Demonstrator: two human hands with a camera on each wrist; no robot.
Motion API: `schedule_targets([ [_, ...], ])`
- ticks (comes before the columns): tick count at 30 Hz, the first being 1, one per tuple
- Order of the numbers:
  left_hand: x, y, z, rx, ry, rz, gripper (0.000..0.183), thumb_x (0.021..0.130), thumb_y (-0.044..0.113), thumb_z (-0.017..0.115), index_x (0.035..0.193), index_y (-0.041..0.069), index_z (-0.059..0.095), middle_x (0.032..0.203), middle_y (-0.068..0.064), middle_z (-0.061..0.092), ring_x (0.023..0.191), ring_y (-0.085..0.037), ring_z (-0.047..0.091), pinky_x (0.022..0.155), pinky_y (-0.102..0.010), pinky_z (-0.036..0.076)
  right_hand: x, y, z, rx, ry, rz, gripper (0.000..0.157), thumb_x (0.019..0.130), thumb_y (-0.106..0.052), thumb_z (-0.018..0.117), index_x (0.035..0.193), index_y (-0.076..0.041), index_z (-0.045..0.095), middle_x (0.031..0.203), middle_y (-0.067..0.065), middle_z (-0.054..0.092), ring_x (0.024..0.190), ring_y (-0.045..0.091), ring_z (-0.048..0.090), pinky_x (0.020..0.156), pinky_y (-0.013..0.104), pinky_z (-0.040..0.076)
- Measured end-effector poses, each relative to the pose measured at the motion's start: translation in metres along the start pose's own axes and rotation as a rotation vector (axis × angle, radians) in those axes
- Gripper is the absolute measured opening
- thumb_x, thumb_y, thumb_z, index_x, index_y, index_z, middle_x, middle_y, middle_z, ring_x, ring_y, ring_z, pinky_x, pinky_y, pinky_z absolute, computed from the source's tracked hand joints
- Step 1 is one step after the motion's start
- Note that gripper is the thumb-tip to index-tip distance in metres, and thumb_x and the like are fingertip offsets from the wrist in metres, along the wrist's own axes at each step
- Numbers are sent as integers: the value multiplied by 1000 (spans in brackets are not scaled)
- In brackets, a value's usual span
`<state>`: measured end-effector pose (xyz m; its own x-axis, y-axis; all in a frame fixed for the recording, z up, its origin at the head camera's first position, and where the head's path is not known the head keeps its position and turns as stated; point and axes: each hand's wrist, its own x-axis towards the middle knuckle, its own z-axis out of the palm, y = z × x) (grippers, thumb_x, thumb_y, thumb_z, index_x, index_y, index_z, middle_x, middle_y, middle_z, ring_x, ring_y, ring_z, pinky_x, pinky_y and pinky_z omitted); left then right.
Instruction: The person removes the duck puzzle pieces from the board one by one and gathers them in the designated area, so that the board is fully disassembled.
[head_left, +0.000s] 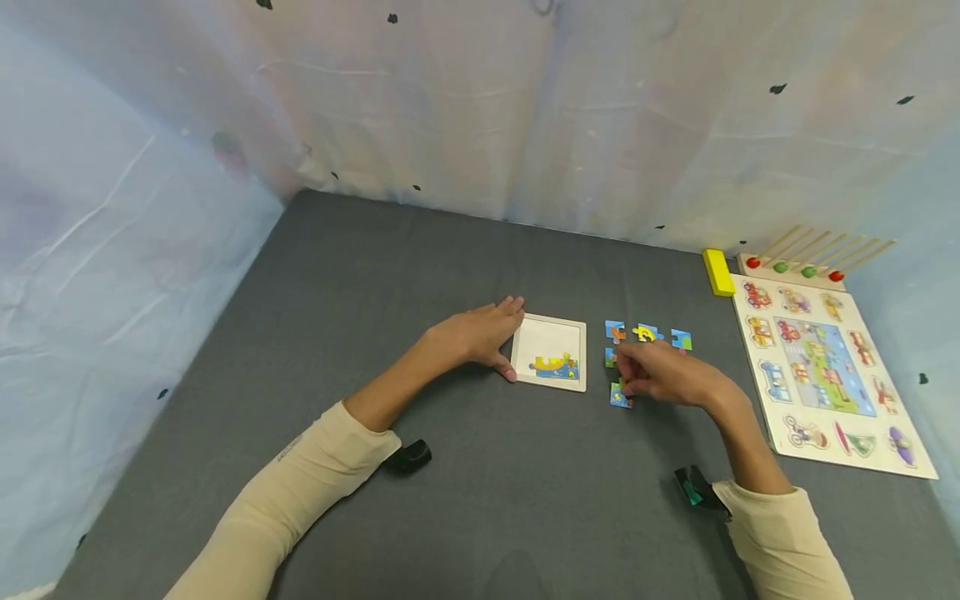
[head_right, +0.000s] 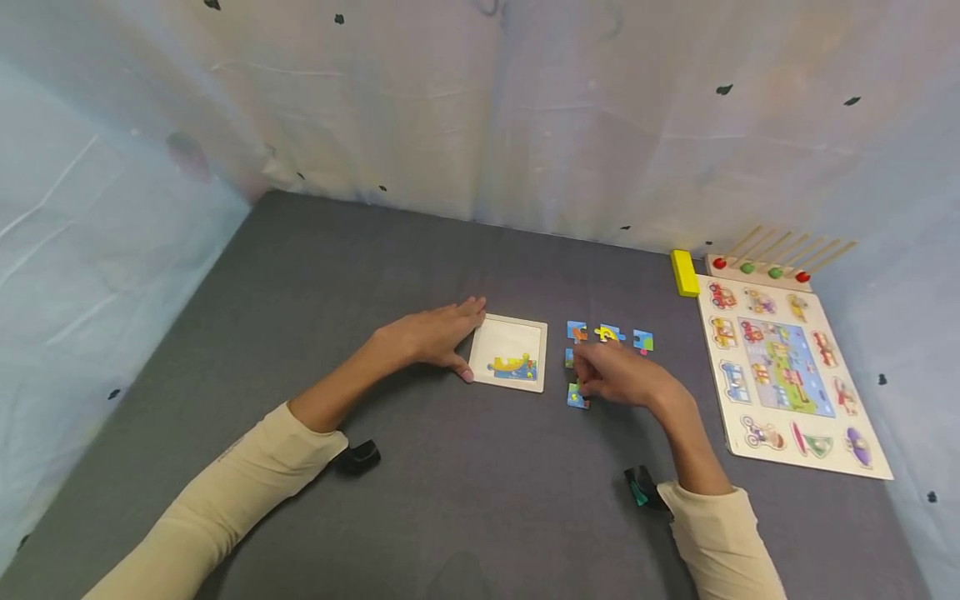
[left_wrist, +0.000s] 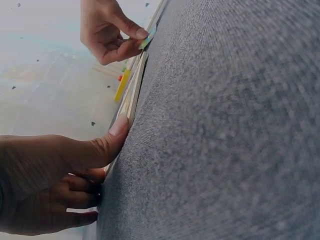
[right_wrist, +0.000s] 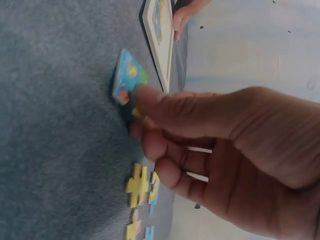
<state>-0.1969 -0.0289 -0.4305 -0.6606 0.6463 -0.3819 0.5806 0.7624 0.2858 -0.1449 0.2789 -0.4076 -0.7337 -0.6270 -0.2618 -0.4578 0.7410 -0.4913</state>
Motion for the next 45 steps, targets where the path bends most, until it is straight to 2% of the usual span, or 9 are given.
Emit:
schedule_targets([
  [5, 0, 0, 0, 2, 5, 8, 110, 88, 54, 79, 166, 1, 22, 177, -15, 9, 166, -28, 11, 135, -44, 19, 0, -8, -2, -91, -9, 89, 30, 83, -10, 88, 88, -9, 58, 75, -3, 57, 68, 6, 48, 61, 23, 40],
  [10, 0, 0, 1, 5, 3, 3, 110, 88, 55, 78, 166, 2, 22, 177, -14, 10, 166, -27, 11, 135, -44, 19, 2, -13, 2, -119, -59, 173, 34, 78, -18, 92, 88, -8, 61, 76, -2, 59, 69, 9, 49, 62, 24, 40],
  [18, -1, -1, 1, 7, 4, 0, 110, 88, 55, 78, 166, 2, 22, 177, -14, 9, 166, -27, 11, 135, -44, 19, 4, -17, 4, -140, -37, 141, 27, 80, -11, 90, 88, -8, 63, 75, -1, 59, 68, 8, 48, 62, 23, 39],
  [24, -1, 0, 0, 7, 0, 5, 109, 89, 55, 77, 166, 2, 22, 177, -15, 9, 166, -27, 10, 135, -43, 18, 6, -19, 1, -151, -54, 159, 26, 82, -14, 89, 88, -8, 63, 76, -2, 59, 68, 9, 48, 62, 24, 39],
  [29, -1, -1, 0, 14, -6, 2, 109, 89, 56, 77, 166, 2, 21, 178, -14, 8, 166, -26, 9, 136, -43, 17, 9, -26, -4, -141, -30, 118, 24, 88, -12, 83, 86, -8, 59, 73, -3, 52, 65, 8, 46, 61, 23, 36],
  [34, -1, -1, 1, 17, 1, 10, 109, 89, 55, 78, 166, 1, 22, 177, -15, 9, 166, -27, 10, 136, -43, 17, 18, -38, -9, -149, 3, 68, 19, 90, -11, 82, 99, -3, 67, 83, 1, 64, 68, 7, 51, 63, 24, 43],
  [37, -1, -1, 1, 14, 0, 4, 109, 89, 55, 78, 166, 1, 22, 177, -15, 9, 166, -27, 9, 136, -43, 17, 27, -46, -10, -163, 14, 18, 19, 92, -9, 79, 107, -2, 70, 96, 6, 71, 75, 10, 58, 67, 28, 50],
  [42, -1, 0, 1, 2, -3, -7, 110, 89, 55, 77, 166, 2, 21, 178, -14, 8, 166, -26, 9, 136, -44, 17, 44, -52, 1, -208, 50, -92, 27, 92, 0, 76, 118, -3, 73, 113, 9, 72, 97, 21, 68, 83, 38, 60],
  [45, -2, 1, 2, 4, -5, -11, 110, 89, 56, 77, 166, 2, 21, 178, -14, 8, 166, -27, 9, 135, -44, 18, 53, -53, 11, -241, 63, -140, 32, 92, 1, 75, 123, -7, 74, 114, 8, 70, 102, 24, 68, 85, 39, 61],
])
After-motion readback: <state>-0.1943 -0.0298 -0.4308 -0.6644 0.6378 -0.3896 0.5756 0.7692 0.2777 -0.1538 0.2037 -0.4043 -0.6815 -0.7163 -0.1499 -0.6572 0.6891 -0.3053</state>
